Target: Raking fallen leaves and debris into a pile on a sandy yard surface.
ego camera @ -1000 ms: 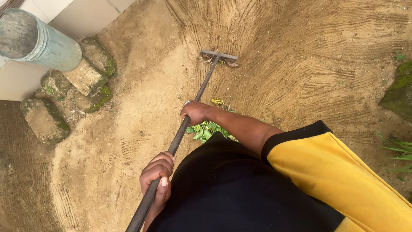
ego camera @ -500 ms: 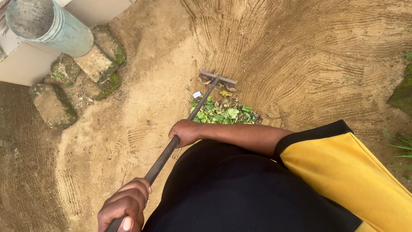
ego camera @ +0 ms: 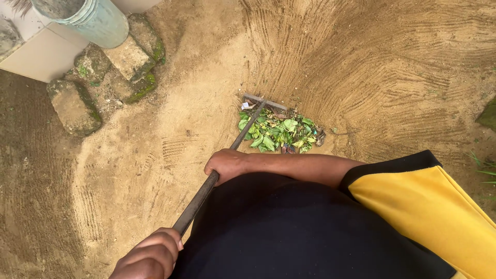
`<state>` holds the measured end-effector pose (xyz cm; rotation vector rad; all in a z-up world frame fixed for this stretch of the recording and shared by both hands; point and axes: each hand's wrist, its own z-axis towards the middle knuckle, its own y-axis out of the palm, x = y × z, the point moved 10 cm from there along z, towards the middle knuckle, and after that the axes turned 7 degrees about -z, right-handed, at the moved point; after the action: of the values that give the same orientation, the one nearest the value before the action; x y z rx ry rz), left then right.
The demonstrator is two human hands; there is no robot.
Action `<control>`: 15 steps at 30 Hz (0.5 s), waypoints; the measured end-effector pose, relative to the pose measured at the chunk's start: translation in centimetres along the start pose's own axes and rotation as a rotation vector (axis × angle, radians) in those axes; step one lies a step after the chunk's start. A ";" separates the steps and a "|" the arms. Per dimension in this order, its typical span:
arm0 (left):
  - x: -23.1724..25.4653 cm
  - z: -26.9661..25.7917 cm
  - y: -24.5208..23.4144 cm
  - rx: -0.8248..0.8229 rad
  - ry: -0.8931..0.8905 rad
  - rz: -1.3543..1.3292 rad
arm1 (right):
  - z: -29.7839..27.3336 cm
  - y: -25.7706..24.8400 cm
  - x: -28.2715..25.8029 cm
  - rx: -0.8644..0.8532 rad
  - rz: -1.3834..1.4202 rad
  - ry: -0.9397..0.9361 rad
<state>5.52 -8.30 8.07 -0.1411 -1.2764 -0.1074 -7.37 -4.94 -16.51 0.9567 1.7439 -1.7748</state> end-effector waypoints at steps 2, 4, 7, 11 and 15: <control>0.3 0.1 0.5 0.002 0.030 0.008 | 0.3 -0.1 0.3 -0.006 -0.029 -0.022; 0.4 0.8 0.9 0.000 0.065 0.016 | 0.5 -1.4 0.5 -0.008 -0.064 -0.044; 0.4 2.3 2.2 0.009 0.112 0.030 | 0.3 -4.2 0.3 0.015 -0.090 -0.095; 0.1 5.4 4.1 0.061 0.149 0.049 | 0.9 -7.0 4.0 -0.047 -0.179 -0.018; -2.2 10.1 4.6 0.285 0.127 0.083 | 1.9 -9.9 8.9 -0.150 -0.254 0.062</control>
<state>-3.89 -2.08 8.62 0.0570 -1.1447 0.1348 -20.83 -4.80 -16.72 0.7627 2.0833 -1.7481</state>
